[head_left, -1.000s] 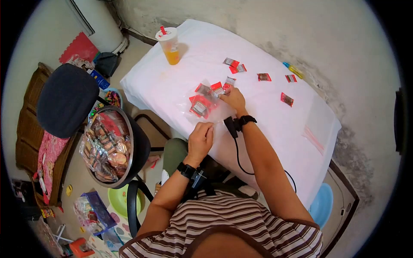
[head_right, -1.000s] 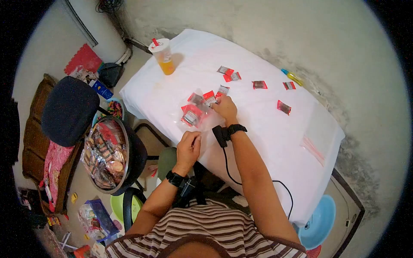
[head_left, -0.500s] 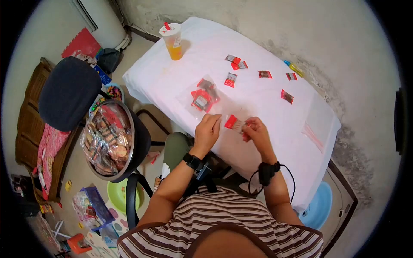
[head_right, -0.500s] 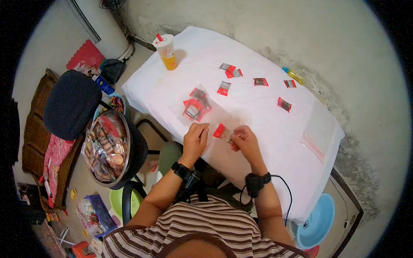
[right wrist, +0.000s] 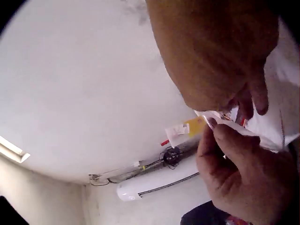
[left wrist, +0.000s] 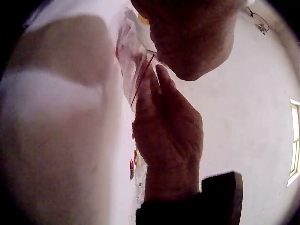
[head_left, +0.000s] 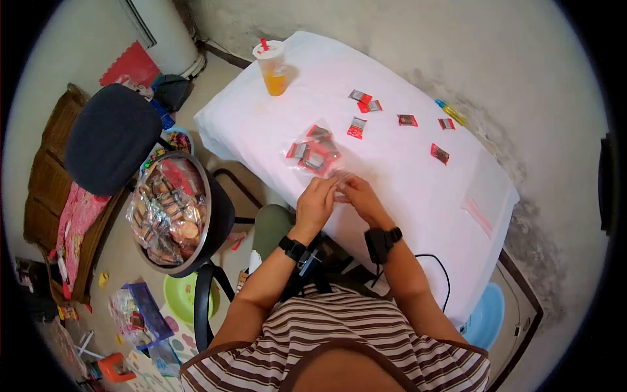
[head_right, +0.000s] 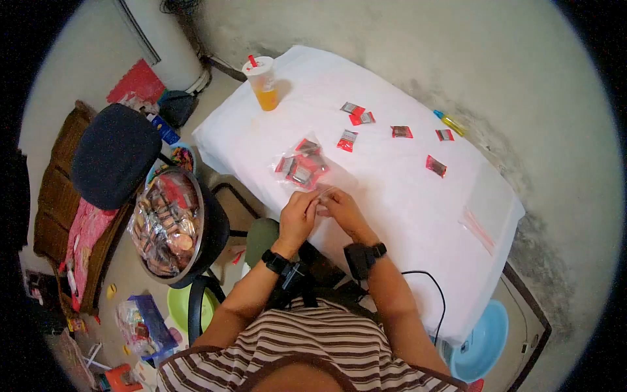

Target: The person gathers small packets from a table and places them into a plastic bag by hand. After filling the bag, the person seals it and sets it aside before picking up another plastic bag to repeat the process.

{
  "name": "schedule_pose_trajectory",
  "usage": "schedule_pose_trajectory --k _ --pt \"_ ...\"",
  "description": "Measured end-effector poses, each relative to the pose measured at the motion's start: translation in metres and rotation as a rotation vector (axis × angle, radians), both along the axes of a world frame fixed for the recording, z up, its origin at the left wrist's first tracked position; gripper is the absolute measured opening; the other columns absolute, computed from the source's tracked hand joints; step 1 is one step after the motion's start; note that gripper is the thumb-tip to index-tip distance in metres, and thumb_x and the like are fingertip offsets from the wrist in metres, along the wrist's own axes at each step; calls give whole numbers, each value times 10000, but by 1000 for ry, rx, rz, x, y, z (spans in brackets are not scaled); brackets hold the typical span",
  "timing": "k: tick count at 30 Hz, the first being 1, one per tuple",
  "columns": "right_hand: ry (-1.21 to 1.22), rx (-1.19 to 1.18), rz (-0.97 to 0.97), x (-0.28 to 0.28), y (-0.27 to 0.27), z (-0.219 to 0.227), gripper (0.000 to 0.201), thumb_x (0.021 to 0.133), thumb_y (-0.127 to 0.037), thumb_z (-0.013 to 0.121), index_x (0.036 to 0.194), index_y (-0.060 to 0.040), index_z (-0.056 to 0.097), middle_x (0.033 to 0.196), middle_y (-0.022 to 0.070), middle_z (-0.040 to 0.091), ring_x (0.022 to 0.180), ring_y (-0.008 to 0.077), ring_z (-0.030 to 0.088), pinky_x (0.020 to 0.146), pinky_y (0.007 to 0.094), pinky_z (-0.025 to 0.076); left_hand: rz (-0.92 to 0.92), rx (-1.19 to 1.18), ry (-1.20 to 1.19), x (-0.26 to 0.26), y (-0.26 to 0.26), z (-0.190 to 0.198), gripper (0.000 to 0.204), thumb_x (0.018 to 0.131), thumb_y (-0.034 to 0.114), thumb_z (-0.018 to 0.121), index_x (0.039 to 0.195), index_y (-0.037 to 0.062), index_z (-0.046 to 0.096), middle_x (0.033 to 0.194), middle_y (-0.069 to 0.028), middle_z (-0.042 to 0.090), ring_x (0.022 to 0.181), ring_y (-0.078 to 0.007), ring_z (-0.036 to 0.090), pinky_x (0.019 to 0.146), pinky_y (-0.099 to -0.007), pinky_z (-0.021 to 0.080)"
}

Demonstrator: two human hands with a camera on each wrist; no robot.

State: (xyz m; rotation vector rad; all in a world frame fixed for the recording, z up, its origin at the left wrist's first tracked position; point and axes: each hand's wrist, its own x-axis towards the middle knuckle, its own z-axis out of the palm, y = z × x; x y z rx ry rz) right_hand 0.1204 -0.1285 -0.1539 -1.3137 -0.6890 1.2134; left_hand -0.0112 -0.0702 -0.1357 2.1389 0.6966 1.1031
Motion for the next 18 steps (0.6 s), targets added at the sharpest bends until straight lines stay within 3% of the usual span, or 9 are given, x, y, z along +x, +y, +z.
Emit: schedule_pose_trajectory --k 3,5,7,8,11,13,14,16,18 --pt "18 -30 52 15 -40 36 223 905 -203 505 1040 -41 577 944 51 610 838 142 597 698 286 513 -8 -1 25 2 -5 -1 154 792 49 597 946 51 588 825 -121 551 751 -311 566 628 -364 468" --pt "19 -32 -22 40 -50 27 222 898 -236 525 982 -41 593 812 34 618 735 134 596 651 261 498 7 12 56 1 -8 -4 159 788 48 601 946 53 589 817 -120 549 753 -307 565 632 -365 466" --pt "-96 -61 -322 68 -46 11 238 894 -250 532 996 -45 596 794 32 614 693 119 576 606 240 473 3 -4 56 2 -8 -7 162 782 46 605 943 53 589 804 -120 546 746 -307 563 632 -366 465" --pt "-96 -60 -325 76 -39 3 238 894 -250 532 996 -45 596 794 32 614 693 119 576 606 240 473 8 -3 50 2 -8 -7 159 784 42 602 942 52 588 803 -121 546 746 -308 562 632 -366 464" --pt "-357 -155 -413 102 -4 -15 336 870 -326 529 1008 -29 606 815 67 634 693 179 595 619 308 472 18 11 45 2 -6 -2 144 788 35 592 932 48 587 803 -124 546 746 -311 561 633 -366 464" --pt "-997 -164 -366 112 28 -24 449 811 -424 569 964 -5 617 840 115 610 813 250 578 673 378 463 25 27 48 2 -3 0 133 792 31 586 924 45 586 803 -126 547 746 -313 560 634 -366 463" --pt "-995 -160 -366 113 42 -26 449 811 -424 569 964 -5 617 840 115 610 813 250 578 673 378 463 34 34 43 2 -2 0 121 797 35 582 917 41 579 801 -131 543 743 -320 555 633 -373 460" --pt "-1363 -242 -433 107 67 -24 528 762 -488 588 938 8 624 920 155 562 938 312 517 740 429 443 43 44 42 1 0 -2 109 802 39 578 911 37 571 799 -135 538 741 -327 550 632 -380 457" --pt "-1402 -292 -421 100 86 -20 530 749 -488 602 940 6 622 959 159 539 961 319 499 748 437 443 79 64 117 1 2 -7 96 806 65 582 889 34 544 791 -140 519 736 -338 534 631 -398 451"
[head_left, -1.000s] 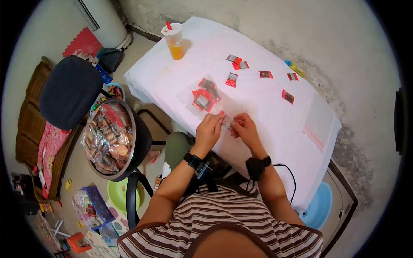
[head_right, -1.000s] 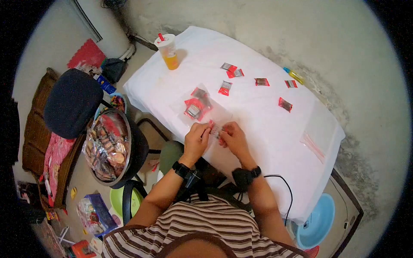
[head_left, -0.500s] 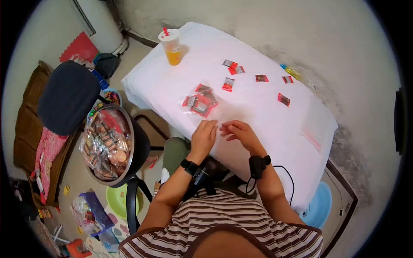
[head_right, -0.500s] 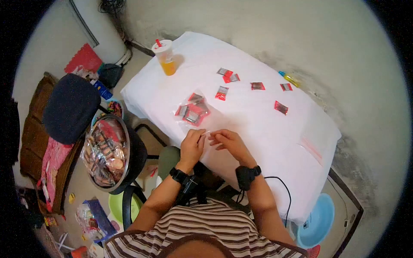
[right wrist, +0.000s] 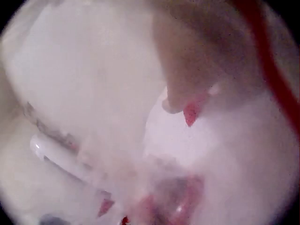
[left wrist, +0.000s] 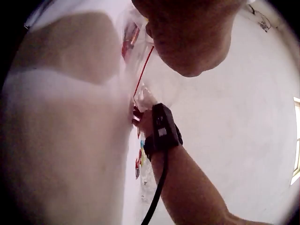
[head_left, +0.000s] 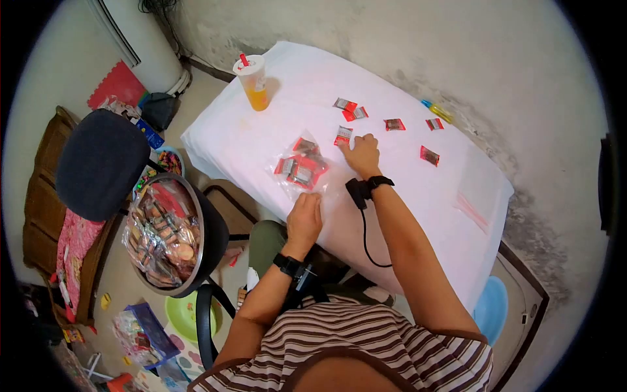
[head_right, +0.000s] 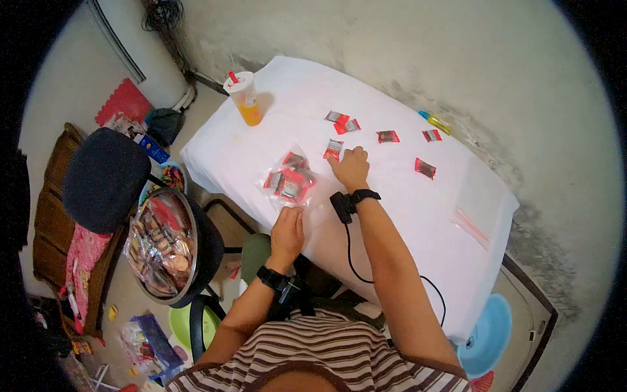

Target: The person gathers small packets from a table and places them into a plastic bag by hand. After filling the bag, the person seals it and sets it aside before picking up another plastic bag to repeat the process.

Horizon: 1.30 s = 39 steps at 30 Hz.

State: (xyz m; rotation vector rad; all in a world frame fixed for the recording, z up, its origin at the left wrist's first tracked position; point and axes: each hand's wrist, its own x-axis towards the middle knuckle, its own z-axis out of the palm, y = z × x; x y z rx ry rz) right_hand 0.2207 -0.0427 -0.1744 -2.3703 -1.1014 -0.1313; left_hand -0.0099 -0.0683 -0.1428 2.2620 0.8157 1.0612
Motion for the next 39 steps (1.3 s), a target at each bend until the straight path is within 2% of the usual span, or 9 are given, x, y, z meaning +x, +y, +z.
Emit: schedule_pose_trajectory --k 6,12,15,17,21,26,31,37,39 --pt "41 10 -31 -2 19 -4 341 706 -320 673 884 -37 607 1011 130 516 1002 312 483 768 458 445 -14 5 147 1 1 3 114 806 119 588 855 49 512 809 -128 500 793 -325 527 625 -400 457" --pt "320 158 46 35 18 -20 185 736 -150 634 856 -28 564 870 127 605 821 289 593 678 388 482 -63 103 264 7 -3 -1 117 802 125 590 834 50 505 842 -120 501 801 -314 529 626 -396 469" --pt "652 329 124 42 7 -25 145 785 -88 579 893 -3 536 814 127 629 703 242 624 601 339 488 -35 91 185 6 -6 -1 109 806 108 581 868 46 518 826 -128 502 786 -322 538 624 -403 471" --pt "1186 598 74 29 -18 7 141 826 -64 540 942 6 500 855 124 627 699 186 622 570 306 481 -37 75 146 6 -3 4 106 809 98 573 892 51 527 816 -128 503 764 -324 545 614 -405 471" --pt "1188 683 171 -14 -94 48 104 842 -66 525 929 -26 484 800 86 598 651 165 590 565 258 460 -63 43 66 6 0 7 120 814 88 571 932 68 563 776 -122 511 697 -320 561 582 -402 471" --pt "1314 434 346 -67 -163 44 94 819 -60 565 859 -58 479 670 63 568 609 145 576 540 251 458 -41 18 -4 9 0 9 130 809 99 589 936 72 599 759 -111 533 670 -305 568 561 -380 471" --pt "1280 219 376 -87 -110 41 97 827 -64 553 897 -36 492 752 87 582 635 149 589 526 274 487 -57 44 -82 9 -1 11 150 804 83 593 952 69 614 749 -110 543 658 -295 568 552 -370 467" --pt "957 818 583 -103 -38 26 276 842 -99 522 1103 -8 510 923 99 599 692 142 595 589 262 494 -62 73 -121 9 4 8 154 801 76 596 952 72 621 738 -100 542 660 -284 569 558 -366 467" --pt "1439 634 493 -108 -63 35 316 851 -109 520 1148 -5 493 993 88 589 775 133 597 625 252 489 -67 27 -84 8 4 8 189 806 40 589 990 67 624 779 -120 573 657 -278 581 566 -330 472"
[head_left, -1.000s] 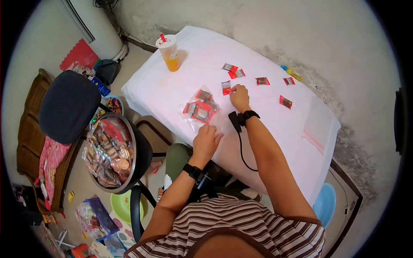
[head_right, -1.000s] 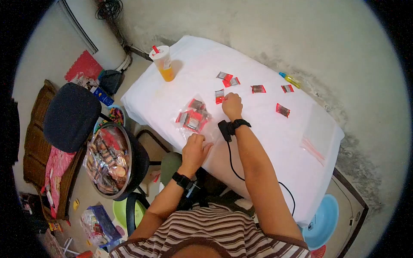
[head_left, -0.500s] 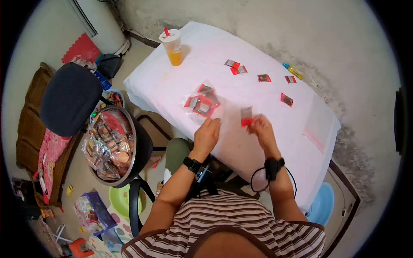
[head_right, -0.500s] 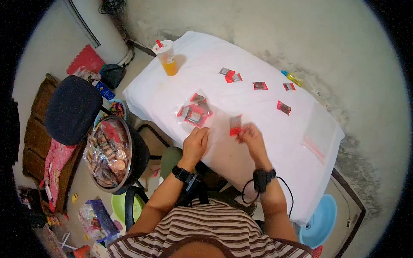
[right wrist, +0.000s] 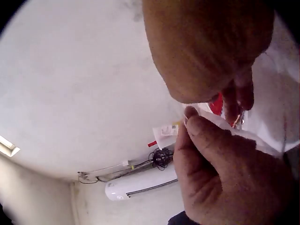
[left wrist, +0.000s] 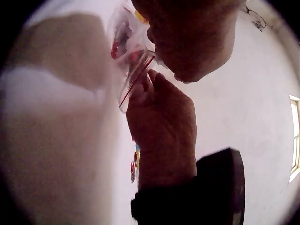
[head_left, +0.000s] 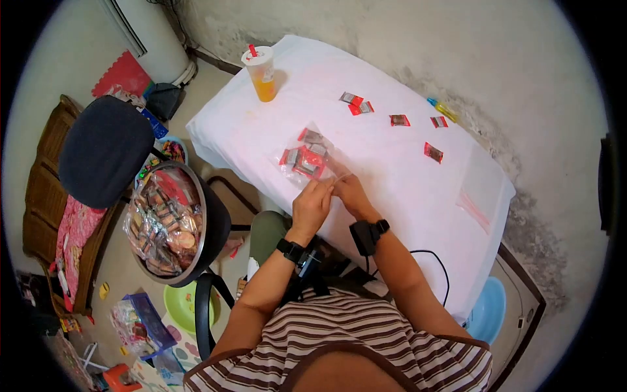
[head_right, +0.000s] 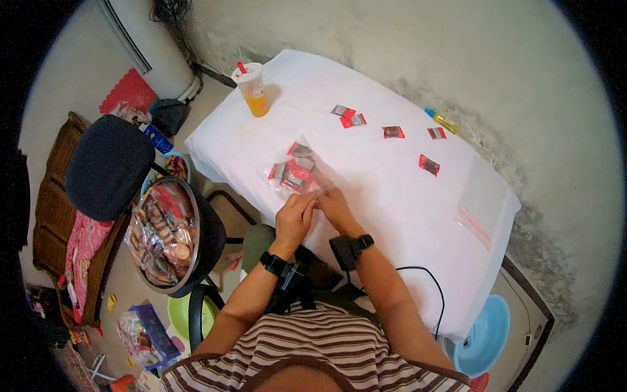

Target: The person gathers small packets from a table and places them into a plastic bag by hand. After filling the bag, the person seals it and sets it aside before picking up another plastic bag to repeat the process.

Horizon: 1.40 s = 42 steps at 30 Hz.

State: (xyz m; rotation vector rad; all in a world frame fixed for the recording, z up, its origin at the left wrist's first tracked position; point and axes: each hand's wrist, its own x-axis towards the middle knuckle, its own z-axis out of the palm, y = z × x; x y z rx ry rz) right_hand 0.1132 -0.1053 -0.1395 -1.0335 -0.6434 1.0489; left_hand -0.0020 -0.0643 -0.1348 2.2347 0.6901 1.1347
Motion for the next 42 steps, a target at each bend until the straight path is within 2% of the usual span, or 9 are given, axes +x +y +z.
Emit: schedule_pose_trajectory --k 4,6,14,15,21,32,35,37,42 --pt "-179 -263 -37 13 -44 -15 306 846 -110 546 1132 -15 490 936 64 590 803 120 580 653 244 481 5 -17 39 -1 -5 -5 169 798 43 597 963 65 623 784 -119 575 683 -284 583 592 -334 475" --pt "-482 -269 -345 21 -61 -21 271 829 -99 592 1079 -28 514 881 29 576 698 95 542 629 220 453 -4 14 7 2 -7 -8 185 774 78 614 959 81 614 759 -102 545 684 -291 566 583 -368 471" --pt "-1164 -592 -941 156 -91 -43 376 759 -107 601 1118 -47 505 987 159 534 947 305 506 806 401 427 -54 25 385 9 0 -41 255 787 101 560 1040 79 582 892 -124 559 860 -312 540 714 -407 461" --pt "-1319 -419 -1052 182 -96 -50 417 756 -87 576 1161 -48 482 1043 182 519 1010 351 467 838 444 406 -48 50 425 10 1 -43 259 787 99 558 1044 78 582 891 -123 558 858 -306 541 711 -403 463" --pt "-1605 -659 -749 246 -111 -56 479 731 -61 590 1196 -104 483 1127 157 504 1053 324 463 823 444 431 -116 128 374 29 11 -48 241 785 85 555 1020 91 609 820 -106 537 795 -292 542 662 -400 462" --pt "-1426 -568 -765 241 -124 -49 251 837 -177 477 1038 -47 554 875 186 609 820 337 580 718 429 466 -320 79 279 116 59 -50 198 784 92 554 964 88 638 804 -111 535 776 -296 541 663 -397 444" --pt "-998 -632 -661 218 -134 -30 241 879 -203 468 1039 -41 547 872 146 627 720 245 613 615 347 480 -387 105 274 124 46 -43 210 789 74 546 988 54 612 813 -141 527 791 -320 536 669 -390 445" --pt "-311 -434 -623 193 -138 -14 241 906 -229 470 1054 -50 539 843 79 627 640 138 596 541 252 454 -344 47 276 119 30 -41 245 784 65 543 1023 46 591 843 -150 525 811 -326 533 688 -396 445" --pt "-130 -287 -327 118 -139 -6 295 852 -150 562 1125 -48 517 812 27 595 652 102 575 537 223 445 -175 -152 240 73 -8 -21 293 788 14 509 1080 30 530 908 -178 516 853 -361 522 722 -409 447"
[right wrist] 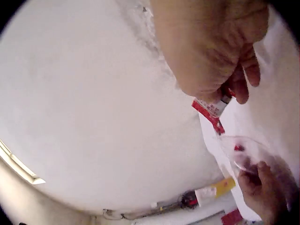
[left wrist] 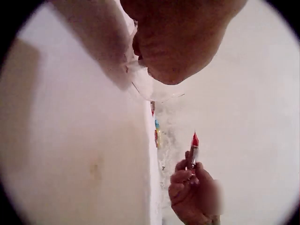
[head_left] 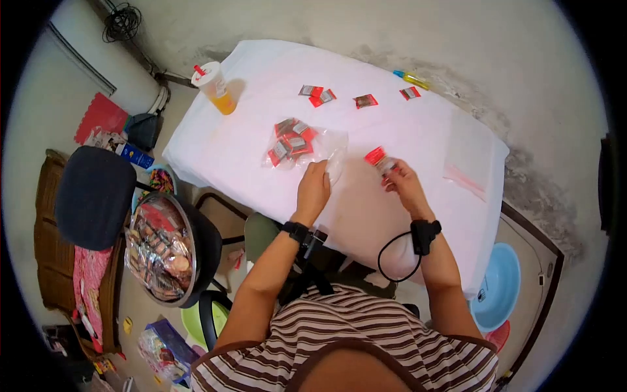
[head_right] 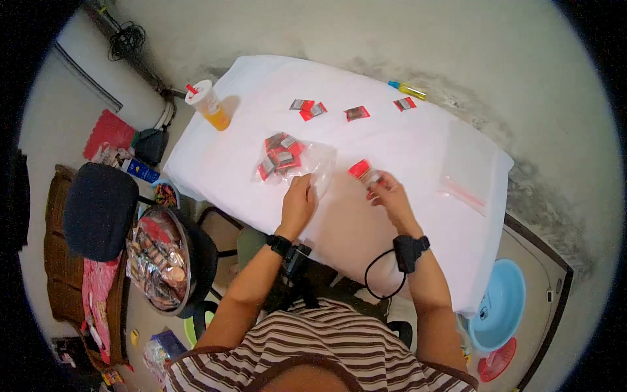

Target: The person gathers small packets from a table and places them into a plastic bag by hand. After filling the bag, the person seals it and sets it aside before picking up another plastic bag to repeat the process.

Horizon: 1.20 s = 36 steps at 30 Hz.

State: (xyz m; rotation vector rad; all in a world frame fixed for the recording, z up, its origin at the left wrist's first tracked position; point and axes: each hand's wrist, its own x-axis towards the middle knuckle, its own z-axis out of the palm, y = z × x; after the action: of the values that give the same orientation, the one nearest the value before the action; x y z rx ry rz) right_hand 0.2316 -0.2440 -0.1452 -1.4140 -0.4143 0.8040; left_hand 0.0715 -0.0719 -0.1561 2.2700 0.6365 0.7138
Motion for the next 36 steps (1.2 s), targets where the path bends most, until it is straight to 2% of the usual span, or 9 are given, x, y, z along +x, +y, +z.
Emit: schedule_pose_trajectory --k 10,12,14,22,25,29,31,34,36 --pt "-347 -50 155 -60 83 -8 266 801 -92 587 1031 10 499 793 88 599 613 121 564 530 250 464 109 0 -231 -20 -16 15 215 820 15 521 1034 17 535 923 -170 528 808 -327 559 679 -360 468" --pt "-311 -96 231 -62 105 -16 281 817 -82 557 1079 6 508 829 77 607 663 119 571 569 244 475 118 20 -229 -20 -16 16 205 823 21 521 1027 19 541 929 -169 532 809 -330 558 672 -363 469" --pt "177 251 294 -63 124 -38 323 838 -79 521 1149 5 503 881 60 611 731 113 573 608 238 480 96 -9 -281 -20 -16 18 201 826 25 518 1025 21 544 924 -167 535 809 -330 557 674 -369 469" --pt "36 -84 323 -42 63 2 257 881 -146 482 1104 -44 563 876 39 622 716 113 593 587 235 463 80 53 -158 -29 -15 -6 272 793 9 556 1063 28 538 883 -156 546 753 -287 573 652 -335 465" --pt "-170 -216 116 -3 44 -8 211 862 -214 534 935 -31 610 736 14 606 594 105 568 528 246 446 43 43 -141 -28 -13 -17 268 792 49 560 1059 58 540 884 -137 542 798 -318 550 672 -385 465" --pt "-503 -223 -83 57 61 -26 209 817 -168 576 965 -20 591 774 49 605 630 149 572 557 266 452 -35 169 -41 -26 -10 -27 262 786 84 578 1043 45 541 874 -132 548 812 -312 546 665 -384 469" --pt "-957 -401 -166 74 79 -17 316 753 -93 607 1055 -21 551 941 119 585 820 243 576 696 318 475 -51 225 -44 -25 -9 -30 263 785 94 582 1039 40 540 870 -133 549 813 -312 544 661 -384 470" --pt "-1257 -373 -98 107 109 -25 417 708 -53 606 1118 -47 528 1108 162 518 1024 325 491 881 388 423 -58 193 -29 -28 -8 -30 249 779 93 585 1018 38 543 849 -134 550 799 -311 544 650 -385 467" --pt "-1257 -426 -23 126 129 -27 485 697 -22 585 1173 -56 496 1225 178 449 1136 363 409 952 415 372 -66 166 -34 -28 -8 -31 220 775 86 584 988 44 547 830 -132 551 789 -308 547 649 -388 468"
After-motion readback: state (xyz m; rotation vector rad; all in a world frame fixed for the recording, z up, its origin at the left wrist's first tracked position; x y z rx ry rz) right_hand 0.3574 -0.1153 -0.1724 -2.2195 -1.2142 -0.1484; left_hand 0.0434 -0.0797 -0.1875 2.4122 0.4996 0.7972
